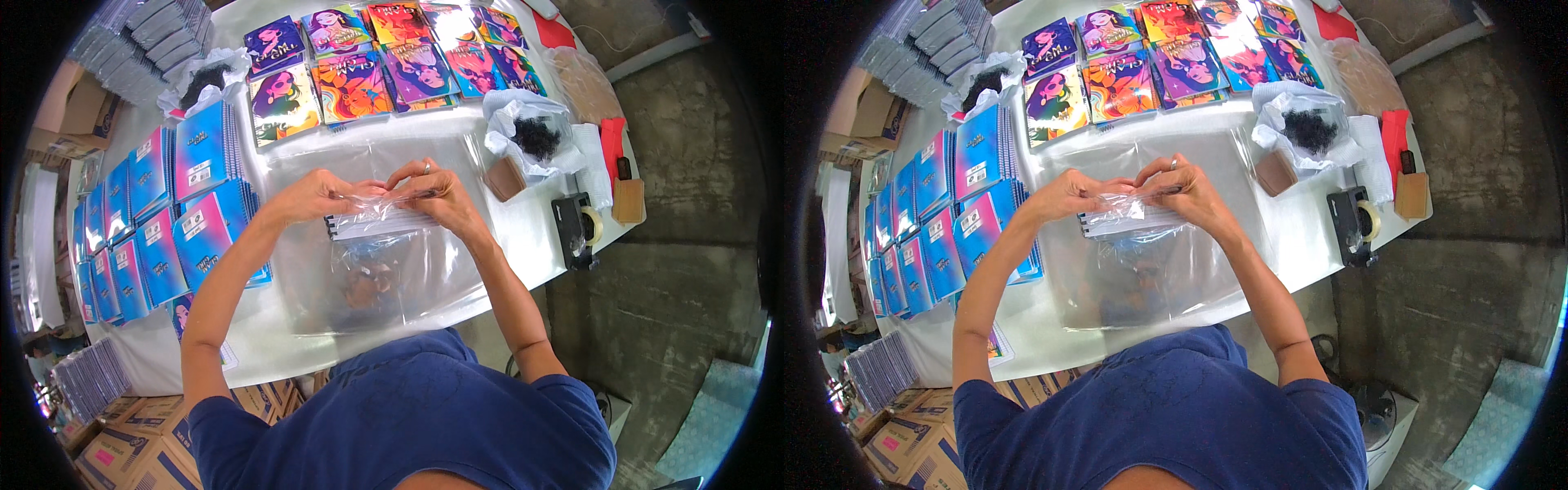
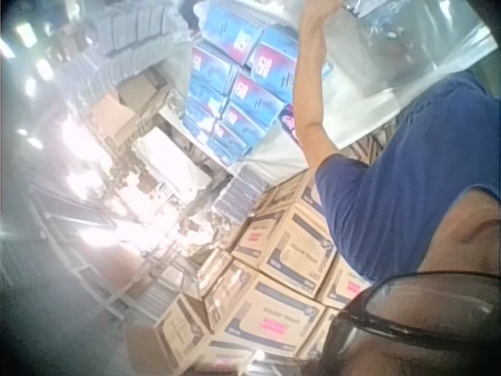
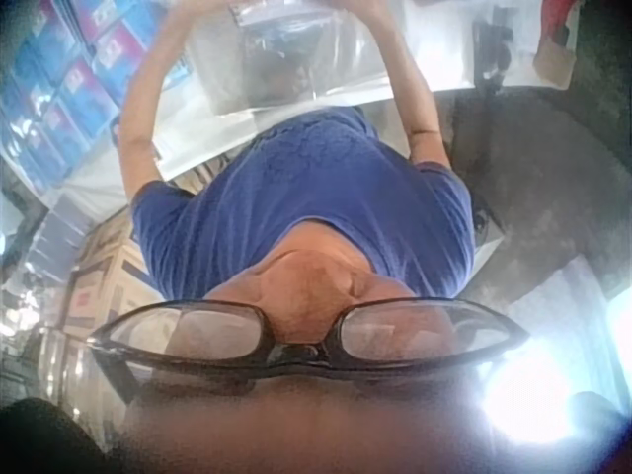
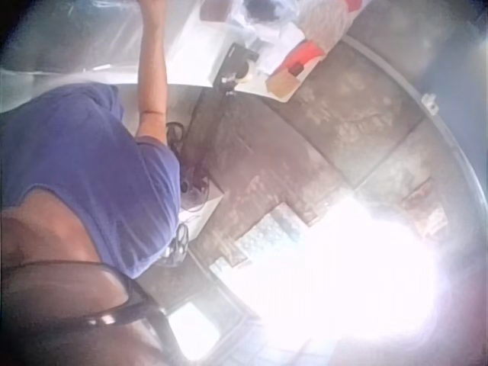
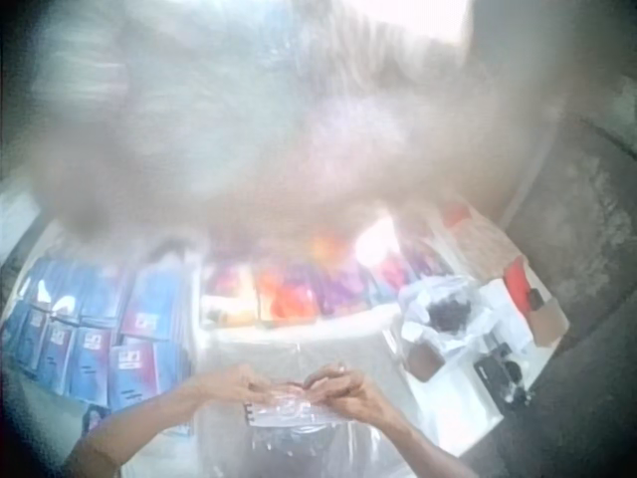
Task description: The person gathers multiple blue spiral notebooks from a table, stacks them, and places the stack into a large clear plastic bag before sealing it with tape.
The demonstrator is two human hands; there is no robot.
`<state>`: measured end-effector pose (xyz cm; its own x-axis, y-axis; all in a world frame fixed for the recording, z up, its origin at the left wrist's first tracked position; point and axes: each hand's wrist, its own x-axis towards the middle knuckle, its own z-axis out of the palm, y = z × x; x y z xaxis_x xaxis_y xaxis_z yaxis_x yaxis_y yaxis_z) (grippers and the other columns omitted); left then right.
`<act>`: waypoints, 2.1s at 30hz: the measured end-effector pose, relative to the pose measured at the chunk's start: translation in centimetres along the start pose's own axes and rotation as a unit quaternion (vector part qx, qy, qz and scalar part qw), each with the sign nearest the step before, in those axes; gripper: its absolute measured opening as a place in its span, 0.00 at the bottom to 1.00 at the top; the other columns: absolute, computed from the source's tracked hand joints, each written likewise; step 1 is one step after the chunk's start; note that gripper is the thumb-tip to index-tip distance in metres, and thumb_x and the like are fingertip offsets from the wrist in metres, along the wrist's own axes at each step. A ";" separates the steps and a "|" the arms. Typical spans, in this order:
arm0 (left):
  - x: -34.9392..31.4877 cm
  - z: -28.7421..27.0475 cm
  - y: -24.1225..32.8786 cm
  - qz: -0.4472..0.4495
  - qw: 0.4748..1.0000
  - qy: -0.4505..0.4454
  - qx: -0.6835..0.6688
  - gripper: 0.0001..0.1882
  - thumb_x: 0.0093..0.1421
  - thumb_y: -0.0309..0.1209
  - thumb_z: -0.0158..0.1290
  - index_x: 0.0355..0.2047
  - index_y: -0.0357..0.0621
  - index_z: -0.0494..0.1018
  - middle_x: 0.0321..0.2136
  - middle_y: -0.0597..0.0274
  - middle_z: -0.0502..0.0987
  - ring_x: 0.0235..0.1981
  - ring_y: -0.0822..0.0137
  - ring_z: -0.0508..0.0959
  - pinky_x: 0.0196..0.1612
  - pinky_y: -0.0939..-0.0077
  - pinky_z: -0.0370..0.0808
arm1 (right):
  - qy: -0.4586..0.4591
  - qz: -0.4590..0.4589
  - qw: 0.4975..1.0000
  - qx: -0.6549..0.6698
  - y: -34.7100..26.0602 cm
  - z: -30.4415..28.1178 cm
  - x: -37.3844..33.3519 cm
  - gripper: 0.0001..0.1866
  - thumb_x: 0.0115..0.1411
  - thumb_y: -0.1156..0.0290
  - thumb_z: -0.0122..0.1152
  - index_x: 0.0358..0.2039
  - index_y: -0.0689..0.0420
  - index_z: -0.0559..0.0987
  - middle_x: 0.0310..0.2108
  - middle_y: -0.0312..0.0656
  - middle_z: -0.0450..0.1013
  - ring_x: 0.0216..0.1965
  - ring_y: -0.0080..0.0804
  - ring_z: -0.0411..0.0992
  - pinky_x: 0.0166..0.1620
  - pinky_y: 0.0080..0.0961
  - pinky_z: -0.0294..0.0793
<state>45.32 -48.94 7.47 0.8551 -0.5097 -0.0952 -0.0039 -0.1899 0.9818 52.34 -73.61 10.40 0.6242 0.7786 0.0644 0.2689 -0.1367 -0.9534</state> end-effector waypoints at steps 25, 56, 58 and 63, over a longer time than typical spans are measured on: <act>-3.1 5.3 3.6 0.096 0.783 0.080 0.609 0.38 0.52 0.37 0.59 0.61 0.84 0.58 0.66 0.64 0.53 0.65 0.43 0.52 0.64 0.44 0.51 | 0.184 0.247 0.932 0.192 -2.7 9.3 -7.3 0.15 0.66 0.66 0.52 0.32 0.68 0.76 0.30 0.45 0.75 0.30 0.26 0.73 0.36 0.22 0.72; 1.5 3.5 4.9 -0.073 0.907 0.021 0.413 0.49 0.47 0.41 0.63 0.66 0.48 0.50 0.63 0.48 0.58 0.57 0.46 0.67 0.57 0.63 0.66 | 0.270 0.065 0.942 0.191 4.7 11.7 -6.5 0.09 0.61 0.70 0.58 0.29 0.63 0.80 0.21 0.36 0.74 0.22 0.21 0.71 0.26 0.22 0.71; 1.6 3.7 5.2 -0.069 0.904 0.036 0.421 0.49 0.46 0.38 0.64 0.66 0.48 0.50 0.63 0.48 0.58 0.57 0.46 0.67 0.57 0.62 0.66 | 0.150 0.112 0.965 0.182 5.6 8.6 -7.8 0.11 0.60 0.67 0.61 0.31 0.64 0.79 0.27 0.39 0.75 0.31 0.22 0.72 0.37 0.22 0.72; 1.0 4.4 6.4 -0.128 0.909 0.053 0.394 0.50 0.43 0.29 0.64 0.66 0.47 0.50 0.63 0.46 0.58 0.63 0.52 0.61 0.63 0.67 0.61 | 0.195 0.187 0.956 -0.111 9.9 -15.3 -24.7 0.08 0.48 0.71 0.68 0.30 0.58 0.83 0.31 0.39 0.79 0.33 0.28 0.75 0.39 0.25 0.72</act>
<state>43.85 -54.35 12.91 0.9255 -0.2885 -0.2455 -0.1326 -0.8538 0.5035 50.86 -103.56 3.88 0.9215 0.3685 -0.1224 0.0960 -0.5215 -0.8478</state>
